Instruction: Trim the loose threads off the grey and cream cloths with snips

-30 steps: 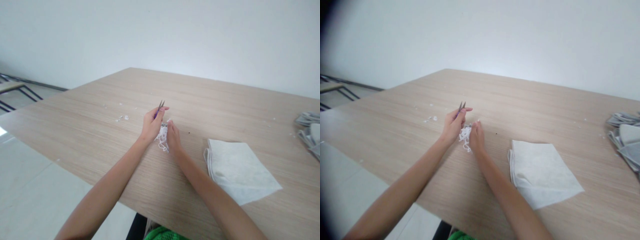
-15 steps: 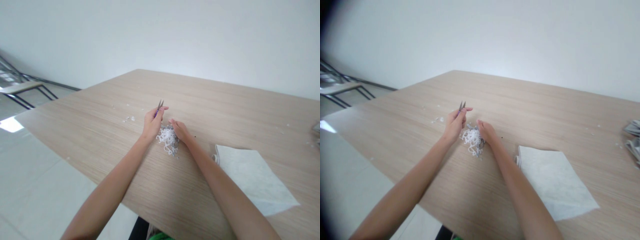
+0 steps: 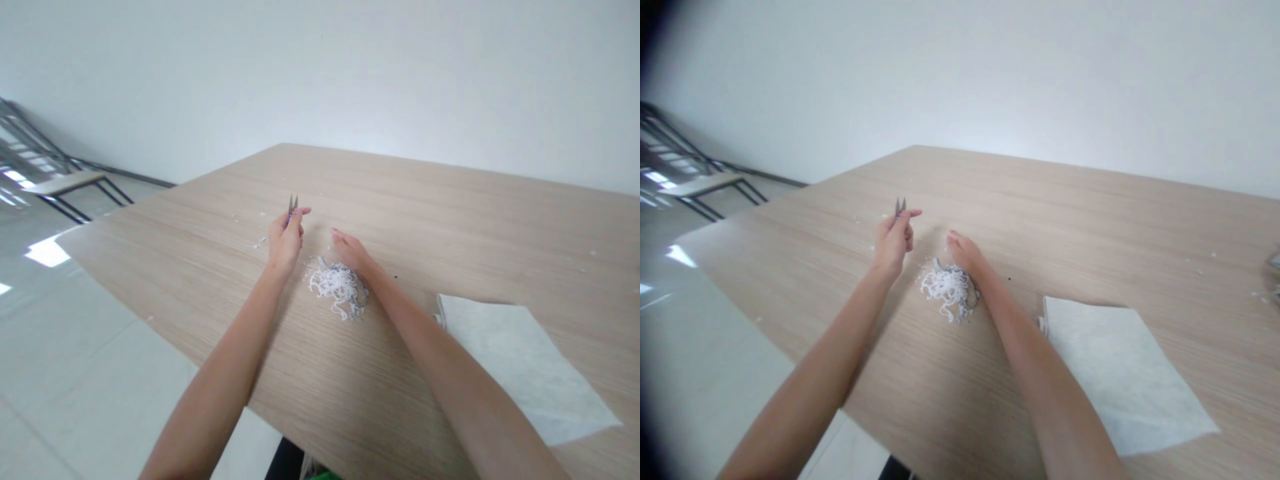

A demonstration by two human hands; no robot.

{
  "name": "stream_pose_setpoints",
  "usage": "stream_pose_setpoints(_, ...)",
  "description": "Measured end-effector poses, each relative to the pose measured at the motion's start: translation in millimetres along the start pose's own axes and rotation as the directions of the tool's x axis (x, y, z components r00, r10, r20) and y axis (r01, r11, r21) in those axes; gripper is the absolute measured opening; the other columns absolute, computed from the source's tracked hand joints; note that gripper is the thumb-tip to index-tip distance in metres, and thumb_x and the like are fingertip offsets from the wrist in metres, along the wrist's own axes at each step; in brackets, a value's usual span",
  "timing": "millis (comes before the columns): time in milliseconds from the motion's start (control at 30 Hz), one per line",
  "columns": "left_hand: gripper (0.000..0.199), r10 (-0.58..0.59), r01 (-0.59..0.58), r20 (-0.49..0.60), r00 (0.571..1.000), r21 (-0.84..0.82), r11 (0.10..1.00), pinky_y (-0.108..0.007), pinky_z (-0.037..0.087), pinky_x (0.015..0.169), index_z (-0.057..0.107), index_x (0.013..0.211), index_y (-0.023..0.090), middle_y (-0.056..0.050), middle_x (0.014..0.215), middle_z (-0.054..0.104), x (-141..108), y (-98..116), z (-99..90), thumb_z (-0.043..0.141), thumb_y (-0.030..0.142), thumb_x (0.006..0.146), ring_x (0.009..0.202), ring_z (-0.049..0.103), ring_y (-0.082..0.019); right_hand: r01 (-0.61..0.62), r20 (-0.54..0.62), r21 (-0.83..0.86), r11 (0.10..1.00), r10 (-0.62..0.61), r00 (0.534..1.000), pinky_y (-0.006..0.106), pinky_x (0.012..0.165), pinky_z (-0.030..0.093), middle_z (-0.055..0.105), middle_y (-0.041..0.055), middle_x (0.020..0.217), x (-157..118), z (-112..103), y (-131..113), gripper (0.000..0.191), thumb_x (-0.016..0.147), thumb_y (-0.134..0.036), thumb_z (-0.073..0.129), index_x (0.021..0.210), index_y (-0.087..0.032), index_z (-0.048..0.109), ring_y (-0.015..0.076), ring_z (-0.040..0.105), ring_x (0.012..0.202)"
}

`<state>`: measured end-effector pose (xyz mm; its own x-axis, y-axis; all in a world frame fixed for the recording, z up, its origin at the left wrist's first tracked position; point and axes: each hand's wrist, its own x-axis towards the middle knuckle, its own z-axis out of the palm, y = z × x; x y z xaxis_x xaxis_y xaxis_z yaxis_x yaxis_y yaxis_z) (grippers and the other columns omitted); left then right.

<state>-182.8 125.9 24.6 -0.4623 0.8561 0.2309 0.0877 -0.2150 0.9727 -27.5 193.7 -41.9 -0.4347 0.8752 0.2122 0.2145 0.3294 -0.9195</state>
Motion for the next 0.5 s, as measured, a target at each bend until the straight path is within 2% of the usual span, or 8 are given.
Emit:
stream_pose_setpoints(133, 0.036, -0.023, 0.023, -0.009, 1.000, 0.000, 1.000, -0.030, 0.060, 0.068, 0.065, 0.116, 0.015, -0.004, 0.099, 0.069, 3.0, -5.6, -2.4, 0.063, 0.048, 0.102, 0.077, 0.066, -0.014, 0.029, 0.161, 0.019, 0.999, -0.031, 0.986, 0.053, 0.115, 0.047, 0.074, 0.0103, 0.127, 3.0, 8.8, -4.3, 0.037, 0.102, -0.050, 0.063, 0.114, -0.016, 0.074, 0.0239, 0.068, 0.124)
stream_pose_setpoints(233, 0.037, -0.015, 0.015, -0.019, 1.000, 0.000, 1.000, -0.028, 0.059, 0.065, 0.065, 0.115, 0.015, -0.003, 0.096, 0.068, 3.5, -3.1, -6.1, 0.061, 0.049, 0.102, 0.073, 0.064, -0.013, 0.046, 0.228, 0.057, 0.997, -0.058, 0.972, 0.047, 0.117, 0.045, 0.081, 0.0087, 0.116, -8.5, 5.5, -6.6, 0.047, 0.104, -0.055, 0.053, 0.099, -0.018, 0.082, 0.0245, 0.071, 0.123)
stream_pose_setpoints(367, 0.038, -0.004, 0.004, -0.028, 1.000, 0.010, 1.000, -0.026, 0.056, 0.061, 0.065, 0.115, 0.015, -0.002, 0.092, 0.067, 5.4, 0.3, -10.9, 0.060, 0.051, 0.103, 0.068, 0.062, -0.012, 0.035, 0.277, 0.108, 0.994, -0.064, 0.959, 0.042, 0.109, 0.051, 0.084, 0.0098, 0.102, -26.8, -2.9, -7.6, 0.061, 0.100, -0.064, 0.046, 0.088, -0.019, 0.086, 0.0275, 0.077, 0.111)
stream_pose_setpoints(433, 0.039, 0.000, 0.002, -0.035, 0.999, 0.030, 1.000, -0.025, 0.056, 0.060, 0.065, 0.115, 0.015, -0.002, 0.091, 0.067, 8.0, -1.5, -12.3, 0.059, 0.051, 0.103, 0.067, 0.062, -0.011, 0.013, 0.277, 0.125, 0.992, -0.048, 0.960, 0.042, 0.102, 0.056, 0.083, 0.0120, 0.096, -32.0, -5.4, -7.6, 0.067, 0.098, -0.068, 0.044, 0.088, -0.017, 0.086, 0.0279, 0.079, 0.102)
stream_pose_setpoints(500, 0.038, 0.005, -0.002, -0.044, 0.999, 0.065, 0.998, -0.026, 0.057, 0.060, 0.065, 0.115, 0.015, -0.002, 0.091, 0.067, 12.1, -5.5, -15.4, 0.060, 0.051, 0.103, 0.067, 0.062, -0.011, -0.002, 0.226, 0.133, 0.991, -0.028, 0.974, 0.041, 0.100, 0.058, 0.083, 0.0124, 0.102, -32.5, -6.6, -7.9, 0.069, 0.100, -0.067, 0.040, 0.096, -0.016, 0.086, 0.0269, 0.079, 0.103)
